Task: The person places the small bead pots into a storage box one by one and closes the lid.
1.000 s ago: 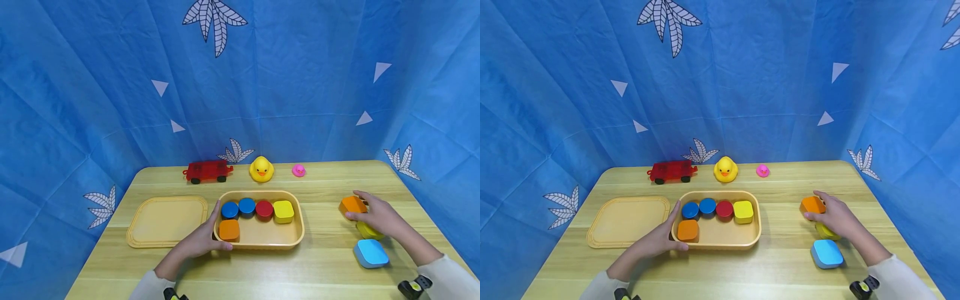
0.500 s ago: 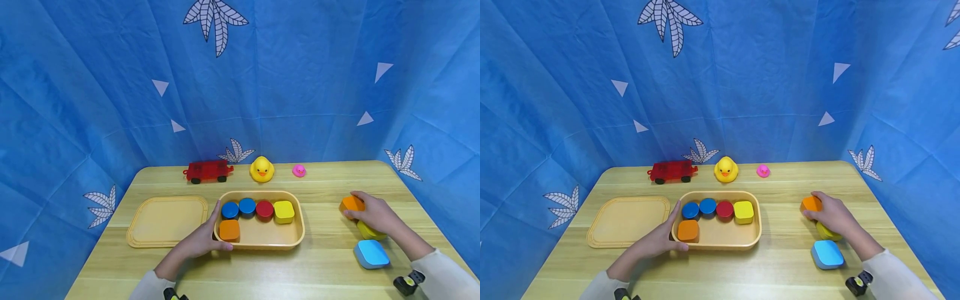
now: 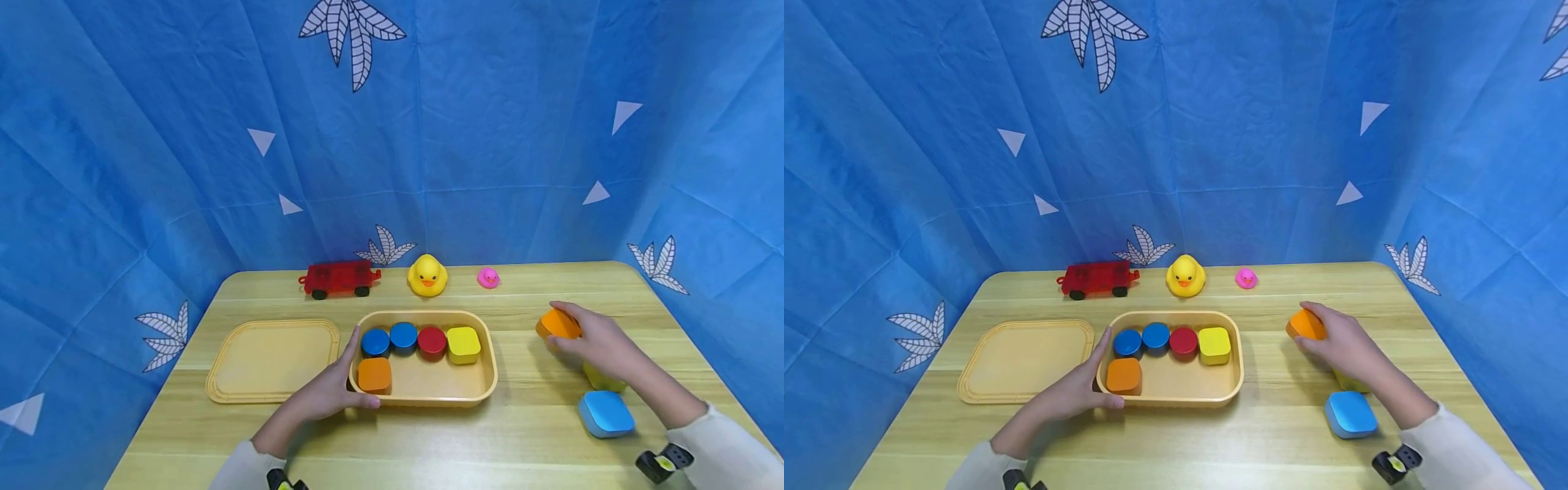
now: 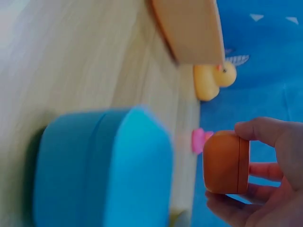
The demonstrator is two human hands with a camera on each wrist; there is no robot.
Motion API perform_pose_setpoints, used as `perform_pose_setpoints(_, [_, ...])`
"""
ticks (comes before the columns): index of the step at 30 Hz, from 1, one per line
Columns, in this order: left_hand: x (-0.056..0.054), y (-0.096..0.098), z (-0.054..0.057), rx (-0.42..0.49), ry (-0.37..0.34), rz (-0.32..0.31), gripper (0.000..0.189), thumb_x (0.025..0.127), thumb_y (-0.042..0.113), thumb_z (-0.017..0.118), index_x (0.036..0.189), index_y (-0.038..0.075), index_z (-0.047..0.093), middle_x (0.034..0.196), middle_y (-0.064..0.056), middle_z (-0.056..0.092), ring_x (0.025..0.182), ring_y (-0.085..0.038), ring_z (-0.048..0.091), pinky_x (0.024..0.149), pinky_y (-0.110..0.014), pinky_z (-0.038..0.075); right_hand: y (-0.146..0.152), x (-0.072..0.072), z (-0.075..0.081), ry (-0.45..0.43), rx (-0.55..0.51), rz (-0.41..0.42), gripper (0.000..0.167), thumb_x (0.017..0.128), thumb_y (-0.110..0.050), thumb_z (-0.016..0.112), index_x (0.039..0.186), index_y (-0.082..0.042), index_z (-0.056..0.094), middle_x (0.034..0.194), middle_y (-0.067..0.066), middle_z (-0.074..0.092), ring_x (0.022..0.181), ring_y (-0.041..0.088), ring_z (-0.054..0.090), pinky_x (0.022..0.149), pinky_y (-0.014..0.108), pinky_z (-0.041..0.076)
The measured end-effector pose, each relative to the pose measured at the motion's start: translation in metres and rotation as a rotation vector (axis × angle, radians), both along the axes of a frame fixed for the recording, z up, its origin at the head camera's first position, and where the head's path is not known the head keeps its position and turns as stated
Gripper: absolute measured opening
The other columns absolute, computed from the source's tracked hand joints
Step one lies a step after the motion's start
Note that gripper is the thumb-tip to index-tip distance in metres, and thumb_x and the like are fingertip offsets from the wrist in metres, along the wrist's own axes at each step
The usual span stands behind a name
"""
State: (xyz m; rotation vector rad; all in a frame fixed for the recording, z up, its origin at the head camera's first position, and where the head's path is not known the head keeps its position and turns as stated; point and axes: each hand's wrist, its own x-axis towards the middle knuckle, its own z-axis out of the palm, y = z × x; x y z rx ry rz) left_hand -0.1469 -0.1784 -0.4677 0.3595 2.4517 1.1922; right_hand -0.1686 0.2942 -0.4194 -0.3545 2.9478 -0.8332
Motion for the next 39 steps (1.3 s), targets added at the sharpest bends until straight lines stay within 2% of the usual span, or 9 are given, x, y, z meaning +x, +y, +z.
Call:
perform_pose_setpoints(5, [0.000, -0.001, -0.002, -0.013, -0.001, 0.005, 0.132, 0.080, 0.049, 0.087, 0.166, 0.031, -0.012, 0.173, -0.015, 0.011, 0.153, -0.046, 0.025, 0.120, -0.065, 0.026, -0.022, 0.004, 0.014, 0.024, -0.039, 0.060, 0.071, 0.094, -0.021, 0.076, 0.152, 0.004, 0.043, 0.137, 0.030, 0.059, 0.105, 0.035, 0.063, 0.089, 0.053, 0.056])
perform_pose_setpoints(12, [-0.001, -0.002, -0.003, -0.006, -0.002, -0.003, 0.133, 0.079, 0.052, 0.086, 0.165, 0.030, -0.012, 0.173, -0.016, 0.012, 0.153, -0.046, 0.025, 0.119, -0.065, 0.027, -0.054, 0.008, 0.027, 0.047, -0.094, 0.127, 0.067, 0.088, -0.015, 0.081, 0.143, 0.003, 0.046, 0.118, 0.018, 0.067, 0.096, 0.026, 0.064, 0.081, 0.043, 0.058])
perform_pose_setpoints(15, [-0.001, -0.002, -0.003, -0.008, 0.000, -0.002, 0.133, 0.079, 0.052, 0.086, 0.165, 0.030, -0.012, 0.173, -0.015, 0.012, 0.153, -0.046, 0.025, 0.119, -0.065, 0.027, -0.067, 0.009, 0.030, 0.072, -0.105, 0.157, 0.065, 0.088, -0.014, 0.082, 0.141, 0.002, 0.049, 0.121, 0.016, 0.066, 0.099, 0.026, 0.064, 0.083, 0.043, 0.059])
perform_pose_setpoints(17, [-0.001, -0.001, -0.002, -0.007, 0.001, -0.001, 0.133, 0.080, 0.051, 0.086, 0.166, 0.029, -0.012, 0.173, -0.016, 0.012, 0.153, -0.046, 0.025, 0.119, -0.065, 0.027, -0.076, 0.009, 0.030, 0.087, -0.105, 0.170, 0.064, 0.088, -0.013, 0.082, 0.143, 0.000, 0.051, 0.128, 0.016, 0.064, 0.105, 0.027, 0.064, 0.088, 0.045, 0.059])
perform_pose_setpoints(20, [-0.001, -0.001, -0.001, -0.006, -0.004, 0.001, 0.132, 0.080, 0.049, 0.086, 0.166, 0.030, -0.012, 0.173, -0.016, 0.011, 0.153, -0.046, 0.025, 0.119, -0.066, 0.028, -0.089, 0.009, 0.030, 0.096, -0.111, 0.192, 0.065, 0.088, -0.012, 0.081, 0.146, -0.003, 0.052, 0.139, 0.017, 0.059, 0.115, 0.032, 0.063, 0.096, 0.051, 0.056])
perform_pose_setpoints(23, [0.000, -0.001, 0.000, -0.003, -0.009, 0.004, 0.131, 0.080, 0.048, 0.087, 0.166, 0.030, -0.012, 0.173, -0.016, 0.011, 0.153, -0.047, 0.024, 0.119, -0.066, 0.028, -0.102, 0.010, 0.028, 0.069, -0.120, 0.211, 0.066, 0.088, -0.012, 0.081, 0.148, -0.005, 0.052, 0.143, 0.016, 0.058, 0.122, 0.034, 0.061, 0.101, 0.055, 0.053])
perform_pose_setpoints(31, [0.000, -0.001, 0.000, -0.016, -0.012, 0.001, 0.132, 0.080, 0.051, 0.086, 0.166, 0.030, -0.012, 0.173, -0.015, 0.010, 0.153, -0.046, 0.024, 0.119, -0.066, 0.027, -0.134, 0.009, 0.020, -0.009, -0.166, 0.263, 0.063, 0.086, -0.013, 0.084, 0.142, -0.004, 0.055, 0.133, 0.012, 0.064, 0.110, 0.026, 0.062, 0.097, 0.048, 0.056])
perform_pose_setpoints(36, [-0.001, -0.001, -0.001, -0.028, -0.019, 0.005, 0.132, 0.079, 0.053, 0.086, 0.165, 0.031, -0.012, 0.173, -0.014, 0.010, 0.154, -0.045, 0.024, 0.120, -0.065, 0.026, -0.150, 0.012, 0.009, 0.013, -0.181, 0.311, 0.059, 0.086, -0.011, 0.082, 0.140, -0.005, 0.059, 0.137, 0.010, 0.060, 0.120, 0.030, 0.059, 0.103, 0.051, 0.053])
perform_pose_setpoints(39, [-0.001, -0.001, -0.001, -0.025, -0.018, 0.004, 0.132, 0.079, 0.053, 0.086, 0.165, 0.031, -0.012, 0.173, -0.014, 0.010, 0.154, -0.045, 0.024, 0.120, -0.065, 0.026, -0.158, 0.012, 0.004, 0.032, -0.178, 0.335, 0.058, 0.085, -0.010, 0.082, 0.139, -0.006, 0.061, 0.135, 0.008, 0.061, 0.120, 0.029, 0.059, 0.103, 0.050, 0.052])
